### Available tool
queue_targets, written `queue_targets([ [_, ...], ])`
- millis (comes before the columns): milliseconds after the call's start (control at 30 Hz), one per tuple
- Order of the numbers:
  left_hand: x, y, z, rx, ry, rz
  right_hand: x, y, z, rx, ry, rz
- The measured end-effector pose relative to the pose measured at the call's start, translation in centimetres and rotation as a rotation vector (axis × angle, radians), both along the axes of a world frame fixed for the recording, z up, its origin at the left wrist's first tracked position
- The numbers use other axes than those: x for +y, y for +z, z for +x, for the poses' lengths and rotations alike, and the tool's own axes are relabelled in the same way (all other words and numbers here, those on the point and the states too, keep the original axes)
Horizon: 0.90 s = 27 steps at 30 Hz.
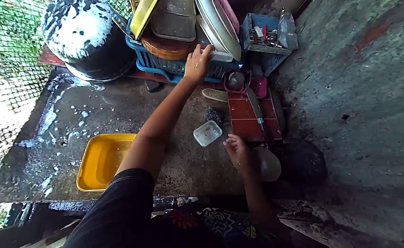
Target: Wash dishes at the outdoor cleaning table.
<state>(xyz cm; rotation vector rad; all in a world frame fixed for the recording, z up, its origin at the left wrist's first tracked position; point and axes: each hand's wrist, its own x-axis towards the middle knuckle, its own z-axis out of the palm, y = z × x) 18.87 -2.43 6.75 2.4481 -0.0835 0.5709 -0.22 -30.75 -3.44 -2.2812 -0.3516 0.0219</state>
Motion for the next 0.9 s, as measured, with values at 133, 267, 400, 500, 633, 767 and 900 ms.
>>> queue_targets([
  [133, -0.3, 1.0, 0.8, 0.044, 0.024, 0.15, 0.9, 0.3, 0.2, 0.0, 0.027, -0.029],
  [267, -0.8, 0.9, 1.2, 0.103, 0.02, 0.251, 1.5, 0.0, 0.8, -0.007, 0.031, -0.059],
  [400, -1.5, 1.2, 1.4, 0.099, 0.03, 0.413, 1.7, -0.1, 1.0, -0.014, 0.038, -0.078],
  [500, -2.4, 1.4, 1.7, 0.139, 0.038, 0.488, 1.8, -0.3, 0.9, -0.009, 0.047, -0.082],
  [633, -3.0, 1.4, 2.3, 0.156, 0.062, 0.485, 1.5, -0.6, 0.6, -0.001, 0.069, -0.094],
  [767, -2.4, 1.3, 2.3, 0.126, 0.091, 0.519, 1.2, -0.8, 0.4, 0.017, 0.064, -0.104],
  [900, -2.6, 2.0, 1.5, 0.183, 0.106, 0.637, 1.0, -0.9, 0.3, 0.015, 0.068, -0.123],
])
